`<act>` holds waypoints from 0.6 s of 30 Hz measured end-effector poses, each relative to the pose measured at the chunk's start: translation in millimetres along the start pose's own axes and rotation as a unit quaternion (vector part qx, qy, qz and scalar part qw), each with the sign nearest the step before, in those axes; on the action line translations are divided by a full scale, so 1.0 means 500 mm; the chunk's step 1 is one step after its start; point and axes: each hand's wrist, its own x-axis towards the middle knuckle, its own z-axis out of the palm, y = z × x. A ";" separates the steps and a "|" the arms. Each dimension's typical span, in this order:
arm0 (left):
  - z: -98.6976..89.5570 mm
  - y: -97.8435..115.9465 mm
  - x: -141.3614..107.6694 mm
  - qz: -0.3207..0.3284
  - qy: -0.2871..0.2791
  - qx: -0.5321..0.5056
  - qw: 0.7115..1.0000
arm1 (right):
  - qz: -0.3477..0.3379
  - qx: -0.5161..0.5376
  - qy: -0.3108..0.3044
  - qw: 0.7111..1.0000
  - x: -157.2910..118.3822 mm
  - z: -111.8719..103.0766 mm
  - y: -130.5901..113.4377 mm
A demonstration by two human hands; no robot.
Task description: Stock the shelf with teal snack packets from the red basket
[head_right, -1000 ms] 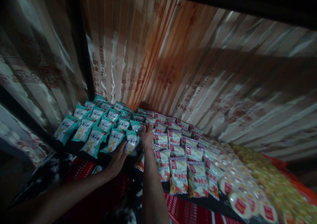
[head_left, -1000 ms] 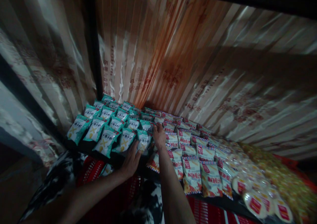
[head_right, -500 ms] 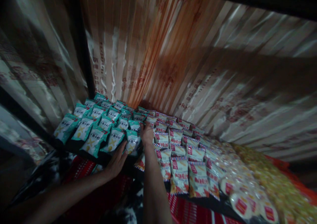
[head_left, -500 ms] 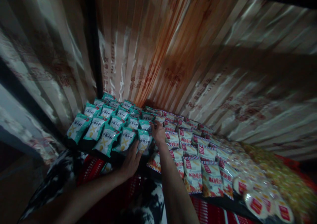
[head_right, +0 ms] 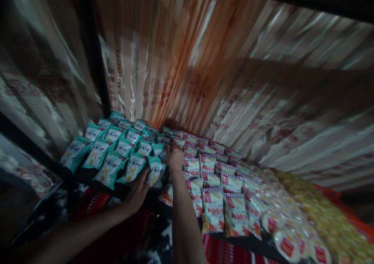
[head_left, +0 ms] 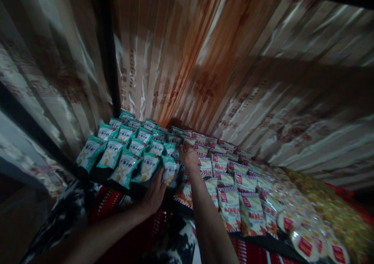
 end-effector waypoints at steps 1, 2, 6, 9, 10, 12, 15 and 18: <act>0.000 -0.001 0.000 0.000 0.000 -0.001 1.000 | -0.016 0.003 0.005 1.000 0.008 0.001 -0.002; 0.000 -0.001 0.000 -0.003 -0.002 -0.001 1.000 | -0.033 0.006 0.009 0.999 0.017 0.003 -0.005; -0.003 0.003 -0.003 -0.024 -0.010 -0.011 1.000 | -0.095 0.010 0.009 0.995 0.052 0.018 -0.021; -0.007 0.010 -0.006 -0.037 -0.019 -0.030 0.999 | -0.129 -0.001 0.002 0.992 0.072 0.032 -0.034; -0.008 0.012 -0.007 -0.041 -0.020 -0.037 0.998 | -0.136 -0.007 -0.002 0.991 0.078 0.036 -0.038; -0.009 0.017 -0.008 -0.048 -0.023 -0.052 0.997 | -0.141 -0.022 -0.010 0.990 0.086 0.042 -0.046; -0.010 0.021 -0.006 -0.065 -0.030 -0.066 0.995 | -0.130 -0.049 -0.021 0.990 0.094 0.048 -0.056; -0.011 0.023 -0.003 -0.079 -0.040 -0.064 0.994 | -0.119 -0.073 -0.037 0.990 0.095 0.050 -0.061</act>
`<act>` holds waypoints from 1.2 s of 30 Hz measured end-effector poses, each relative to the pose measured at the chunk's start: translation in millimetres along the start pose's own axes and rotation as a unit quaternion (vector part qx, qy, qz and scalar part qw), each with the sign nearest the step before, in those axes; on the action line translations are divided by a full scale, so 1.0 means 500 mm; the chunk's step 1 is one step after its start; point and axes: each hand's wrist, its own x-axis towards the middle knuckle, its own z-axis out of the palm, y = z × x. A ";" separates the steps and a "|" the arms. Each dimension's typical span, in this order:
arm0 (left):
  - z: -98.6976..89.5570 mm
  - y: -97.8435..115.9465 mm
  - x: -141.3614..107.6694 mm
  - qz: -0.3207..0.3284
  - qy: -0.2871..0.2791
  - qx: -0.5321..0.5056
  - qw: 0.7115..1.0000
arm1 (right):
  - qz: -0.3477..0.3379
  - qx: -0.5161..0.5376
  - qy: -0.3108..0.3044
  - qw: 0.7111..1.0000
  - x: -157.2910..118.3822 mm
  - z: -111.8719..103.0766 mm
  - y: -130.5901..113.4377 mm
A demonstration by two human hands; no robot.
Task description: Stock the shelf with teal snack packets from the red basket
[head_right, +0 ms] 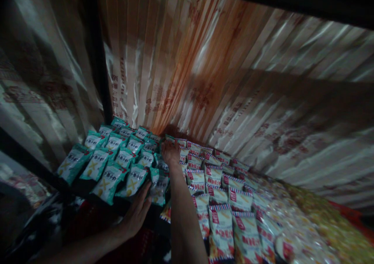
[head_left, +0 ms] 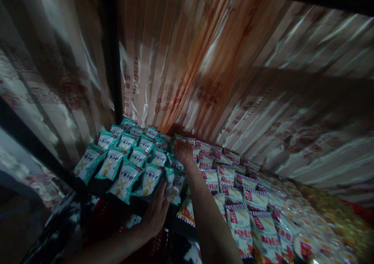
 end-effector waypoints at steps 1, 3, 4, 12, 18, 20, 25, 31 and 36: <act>0.000 0.001 0.000 -0.002 -0.001 0.000 1.000 | 0.002 -0.006 -0.007 1.000 -0.001 0.000 -0.001; -0.001 0.003 0.000 -0.003 0.000 -0.003 1.000 | 0.008 -0.017 -0.020 1.000 -0.005 -0.001 -0.002; -0.001 0.003 -0.001 -0.002 0.001 -0.006 1.000 | 0.011 -0.021 -0.026 0.999 -0.007 -0.002 -0.002; 0.006 -0.007 -0.002 0.001 0.017 -0.022 1.000 | 0.017 -0.036 -0.059 0.997 0.000 -0.022 0.000; 0.006 -0.008 -0.005 -0.003 -0.003 -0.030 1.000 | 0.043 -0.047 -0.064 0.996 0.028 -0.033 0.013; 0.004 -0.003 -0.007 -0.018 -0.009 -0.043 0.999 | 0.047 -0.054 -0.073 0.995 0.038 -0.032 0.016; 0.001 0.004 -0.010 -0.058 -0.030 -0.089 0.994 | 0.044 -0.067 -0.104 0.991 0.067 -0.022 0.014; 0.011 0.002 -0.006 -0.097 -0.005 -0.102 0.990 | 0.036 -0.069 -0.136 0.988 0.090 -0.015 0.005; 0.017 -0.001 -0.001 -0.082 0.005 -0.099 0.992 | 0.025 -0.048 -0.159 0.986 0.094 -0.014 -0.003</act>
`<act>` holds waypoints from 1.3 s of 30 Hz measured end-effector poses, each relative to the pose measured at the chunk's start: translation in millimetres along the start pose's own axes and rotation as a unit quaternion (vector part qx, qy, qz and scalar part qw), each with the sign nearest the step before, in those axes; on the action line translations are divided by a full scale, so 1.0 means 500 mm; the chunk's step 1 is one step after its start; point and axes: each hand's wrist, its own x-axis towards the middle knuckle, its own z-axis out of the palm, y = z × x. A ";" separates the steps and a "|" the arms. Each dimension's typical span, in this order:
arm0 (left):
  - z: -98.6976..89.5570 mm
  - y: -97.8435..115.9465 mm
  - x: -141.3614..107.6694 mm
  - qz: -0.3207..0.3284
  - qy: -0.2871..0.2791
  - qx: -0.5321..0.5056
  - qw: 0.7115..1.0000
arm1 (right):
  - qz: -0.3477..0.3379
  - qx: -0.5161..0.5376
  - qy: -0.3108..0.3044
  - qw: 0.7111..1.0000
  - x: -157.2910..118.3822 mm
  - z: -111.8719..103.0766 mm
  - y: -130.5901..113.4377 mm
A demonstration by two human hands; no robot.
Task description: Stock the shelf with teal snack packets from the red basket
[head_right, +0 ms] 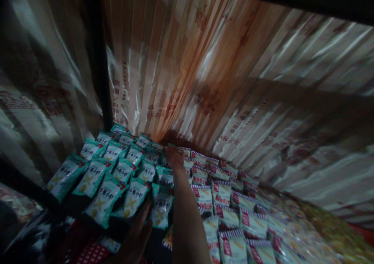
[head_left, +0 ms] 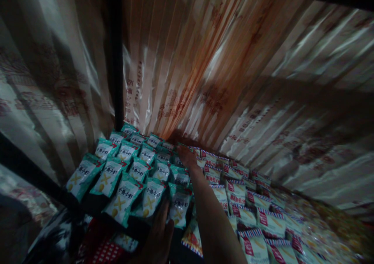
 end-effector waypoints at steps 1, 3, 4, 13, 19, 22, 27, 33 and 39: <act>0.000 0.001 0.001 -0.003 0.000 0.002 1.000 | 0.002 0.005 -0.002 1.000 0.000 0.001 -0.001; 0.000 0.003 0.001 -0.013 0.001 0.004 1.000 | 0.007 0.014 -0.002 1.000 -0.001 0.002 -0.003; -0.001 0.004 0.001 -0.016 0.001 0.005 1.000 | 0.009 0.018 -0.002 1.000 -0.002 0.003 -0.003; -0.006 0.010 0.000 -0.020 -0.013 -0.002 1.000 | 0.017 0.041 0.012 0.999 0.001 0.011 0.007; -0.006 0.009 -0.003 0.013 0.016 0.006 1.000 | 0.007 0.050 0.046 0.998 0.003 0.027 0.013; -0.008 0.005 -0.006 0.034 0.016 0.011 0.999 | 0.013 0.054 0.077 0.995 0.002 0.026 0.017; -0.009 -0.001 -0.006 0.037 -0.013 0.020 0.999 | 0.033 0.058 0.158 0.985 -0.014 0.002 0.023; 0.003 0.005 -0.022 0.069 -0.005 0.023 0.997 | -0.008 0.137 0.313 0.940 -0.111 -0.013 -0.001; -0.021 0.003 -0.058 0.140 0.063 0.069 0.986 | -0.017 0.223 0.346 0.911 -0.285 0.030 -0.084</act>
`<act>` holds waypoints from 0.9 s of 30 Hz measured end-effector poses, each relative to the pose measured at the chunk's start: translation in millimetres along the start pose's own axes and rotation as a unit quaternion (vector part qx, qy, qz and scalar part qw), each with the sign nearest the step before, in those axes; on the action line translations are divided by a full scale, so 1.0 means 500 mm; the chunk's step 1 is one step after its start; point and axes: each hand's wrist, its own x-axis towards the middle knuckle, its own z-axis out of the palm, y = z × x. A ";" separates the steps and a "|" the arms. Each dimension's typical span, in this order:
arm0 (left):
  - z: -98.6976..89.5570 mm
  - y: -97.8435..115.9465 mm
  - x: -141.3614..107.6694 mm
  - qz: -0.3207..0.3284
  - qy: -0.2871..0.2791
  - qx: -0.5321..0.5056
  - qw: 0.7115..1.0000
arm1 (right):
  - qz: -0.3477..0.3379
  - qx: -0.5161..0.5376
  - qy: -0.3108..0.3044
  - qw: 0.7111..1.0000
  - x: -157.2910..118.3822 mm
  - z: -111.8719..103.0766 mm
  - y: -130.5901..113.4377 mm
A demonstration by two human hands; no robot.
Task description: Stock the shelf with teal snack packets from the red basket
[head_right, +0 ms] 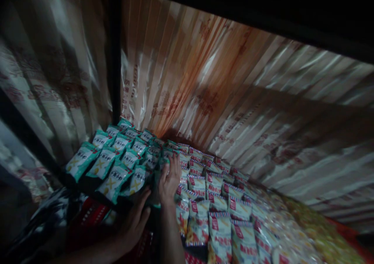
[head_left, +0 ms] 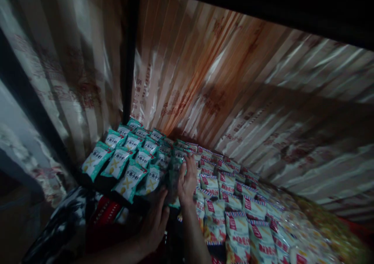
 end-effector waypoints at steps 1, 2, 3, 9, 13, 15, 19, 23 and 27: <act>-0.011 -0.002 -0.005 0.017 0.010 0.016 1.000 | -0.001 0.010 -0.006 1.000 -0.034 0.000 -0.013; -0.023 -0.004 -0.009 0.033 0.020 0.032 0.999 | -0.003 0.020 -0.009 1.000 -0.068 0.003 -0.025; -0.037 -0.006 -0.012 0.048 0.030 0.045 0.997 | -0.002 0.030 -0.007 1.000 -0.101 0.008 -0.035; -0.145 -0.033 -0.015 0.092 0.102 0.164 0.977 | -0.006 0.043 -0.051 0.998 -0.240 0.060 -0.076; -0.210 -0.056 -0.010 0.153 0.112 0.242 0.952 | -0.046 0.025 -0.075 0.996 -0.267 0.093 -0.101; -0.231 -0.060 -0.009 0.168 0.091 0.264 0.945 | -0.059 0.020 -0.078 0.995 -0.270 0.109 -0.110; -0.257 -0.056 -0.009 0.182 0.072 0.285 0.938 | -0.059 0.008 -0.077 0.995 -0.269 0.132 -0.118; -0.282 -0.065 -0.011 0.156 0.094 0.326 0.928 | -0.060 -0.007 -0.076 0.995 -0.270 0.138 -0.115; -0.299 -0.092 0.000 0.119 0.122 0.370 0.913 | -0.076 -0.016 -0.063 0.995 -0.270 0.135 -0.108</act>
